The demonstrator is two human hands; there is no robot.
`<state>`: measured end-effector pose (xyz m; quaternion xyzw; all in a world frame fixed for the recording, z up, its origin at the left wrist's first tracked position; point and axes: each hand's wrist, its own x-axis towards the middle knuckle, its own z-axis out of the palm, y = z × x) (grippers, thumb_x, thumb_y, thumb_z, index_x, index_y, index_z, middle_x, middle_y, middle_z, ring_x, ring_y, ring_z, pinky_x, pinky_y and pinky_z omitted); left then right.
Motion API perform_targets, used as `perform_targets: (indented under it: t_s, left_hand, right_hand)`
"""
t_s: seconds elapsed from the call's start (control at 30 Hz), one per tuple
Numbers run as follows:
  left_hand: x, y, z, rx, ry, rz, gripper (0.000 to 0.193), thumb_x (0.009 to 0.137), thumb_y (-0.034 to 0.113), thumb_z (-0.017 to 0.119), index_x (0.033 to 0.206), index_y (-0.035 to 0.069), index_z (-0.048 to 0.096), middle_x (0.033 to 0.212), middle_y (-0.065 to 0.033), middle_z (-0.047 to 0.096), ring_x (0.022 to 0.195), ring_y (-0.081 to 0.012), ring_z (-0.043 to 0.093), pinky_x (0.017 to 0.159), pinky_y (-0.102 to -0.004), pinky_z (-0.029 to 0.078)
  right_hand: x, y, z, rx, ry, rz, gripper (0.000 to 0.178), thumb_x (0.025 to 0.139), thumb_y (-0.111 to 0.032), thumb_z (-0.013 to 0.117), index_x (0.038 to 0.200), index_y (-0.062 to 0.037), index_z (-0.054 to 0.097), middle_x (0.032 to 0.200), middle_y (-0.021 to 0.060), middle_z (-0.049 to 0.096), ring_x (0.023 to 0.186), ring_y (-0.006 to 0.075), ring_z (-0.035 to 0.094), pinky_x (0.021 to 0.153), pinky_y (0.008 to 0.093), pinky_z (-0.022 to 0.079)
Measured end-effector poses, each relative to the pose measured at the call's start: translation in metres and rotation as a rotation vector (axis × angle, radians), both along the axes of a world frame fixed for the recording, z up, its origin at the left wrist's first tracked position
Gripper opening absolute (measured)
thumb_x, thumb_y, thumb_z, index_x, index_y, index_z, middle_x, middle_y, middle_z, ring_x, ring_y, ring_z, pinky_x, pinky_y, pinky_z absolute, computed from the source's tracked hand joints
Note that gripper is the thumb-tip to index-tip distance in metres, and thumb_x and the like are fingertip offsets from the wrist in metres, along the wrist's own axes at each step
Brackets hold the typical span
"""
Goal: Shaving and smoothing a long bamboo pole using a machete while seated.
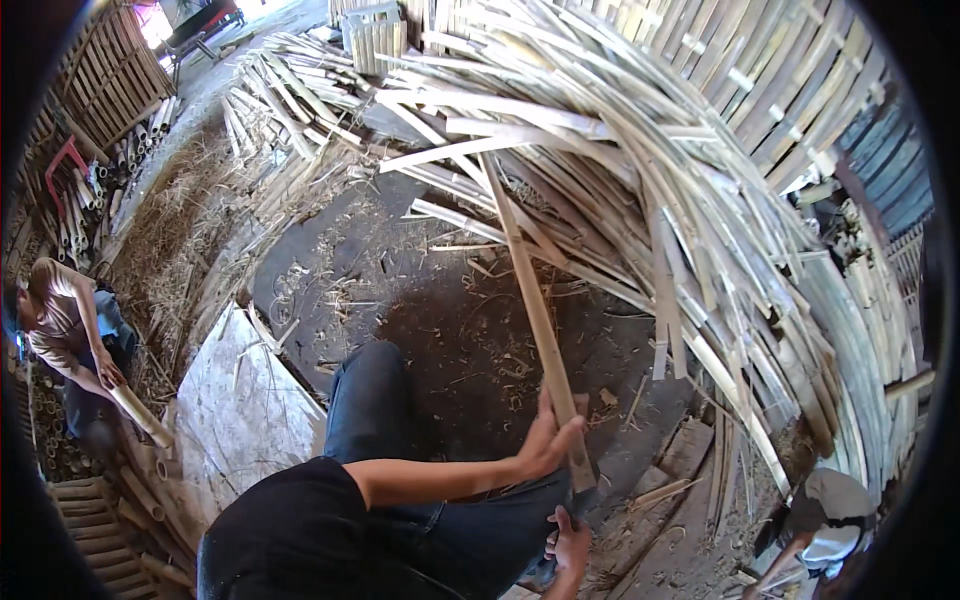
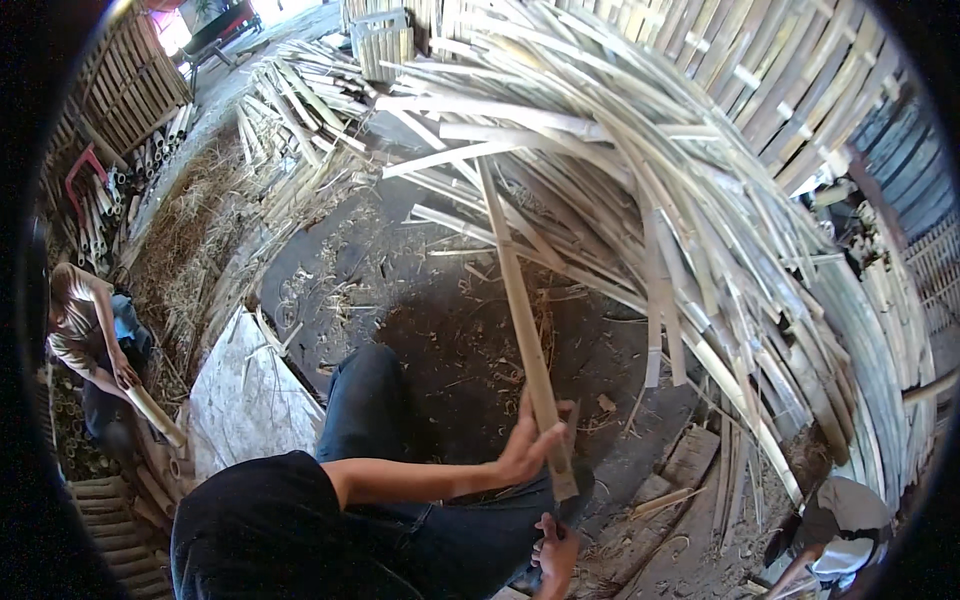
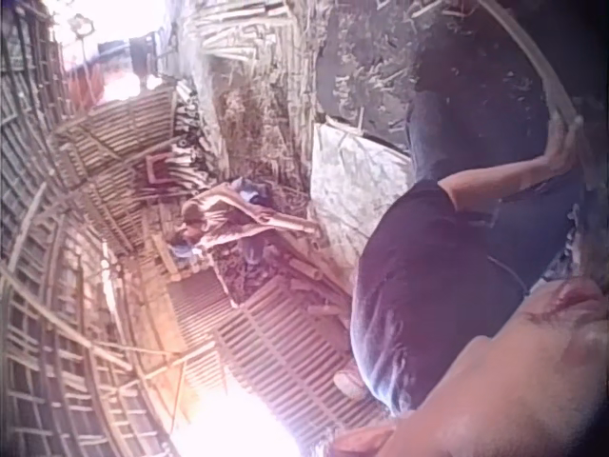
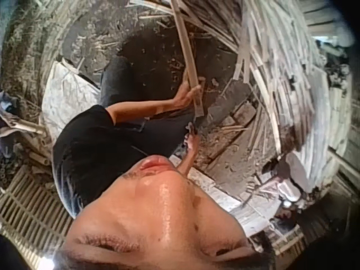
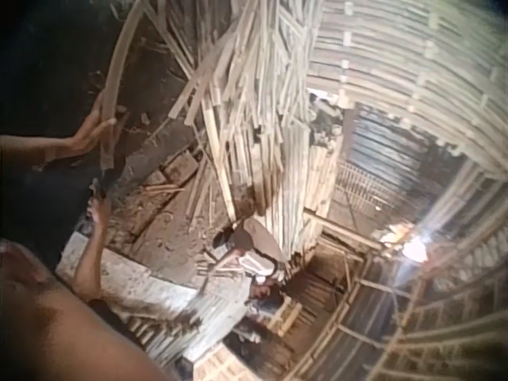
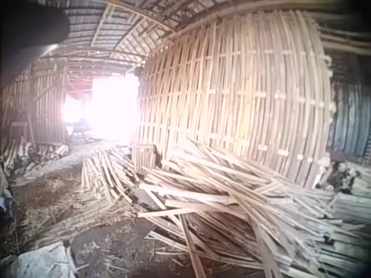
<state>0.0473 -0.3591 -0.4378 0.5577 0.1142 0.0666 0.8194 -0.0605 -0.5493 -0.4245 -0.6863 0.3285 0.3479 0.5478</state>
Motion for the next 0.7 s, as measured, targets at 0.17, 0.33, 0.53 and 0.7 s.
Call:
perform_targets:
  t_s: [0.17,0.33,0.53,0.7]
  left_hand:
    - [-0.038,0.085,0.048,0.095,-0.35,0.01,0.098,0.097,0.044,0.056,0.16,0.005,-0.009,0.149,-0.0193,0.041,0.121,-0.0271,0.052,0.105,-0.0426,0.042]
    - [-0.053,0.168,0.082,0.226,-0.743,-0.03,0.107,0.074,0.067,0.077,0.15,0.007,0.032,0.154,-0.0202,0.036,0.136,-0.0318,0.048,0.102,-0.0408,0.045]
    - [-0.083,0.25,0.157,0.927,-0.745,1.013,0.021,0.083,0.006,0.076,0.098,0.006,0.062,0.074,-0.0035,0.063,0.062,-0.0147,0.061,0.057,-0.0301,0.05]
    - [-0.151,0.348,0.319,1.127,-1.14,1.411,0.026,0.092,0.033,0.065,0.081,0.01,0.072,0.062,-0.0027,0.063,0.046,-0.0049,0.04,0.045,-0.0224,0.032]
  right_hand:
    - [-0.007,0.002,0.016,-0.07,-0.033,0.049,0.045,0.092,-0.05,0.068,0.088,-0.0054,0.063,0.056,0.0014,0.045,0.041,0.0119,0.043,0.038,0.0285,0.035]
    - [-0.015,0.014,0.019,-0.078,-0.155,0.112,0.044,0.092,-0.049,0.067,0.089,-0.0054,0.063,0.058,0.0027,0.048,0.042,0.0127,0.045,0.04,0.0286,0.036]
    - [-0.032,0.031,0.024,-0.213,-0.329,0.178,0.045,0.091,-0.049,0.069,0.09,-0.004,0.063,0.059,0.0043,0.05,0.042,0.0139,0.049,0.04,0.0307,0.038]
    - [-0.042,0.025,0.011,-0.217,-0.397,0.161,0.045,0.09,-0.049,0.07,0.09,-0.0043,0.064,0.058,0.0031,0.05,0.041,0.0138,0.049,0.039,0.0311,0.038]
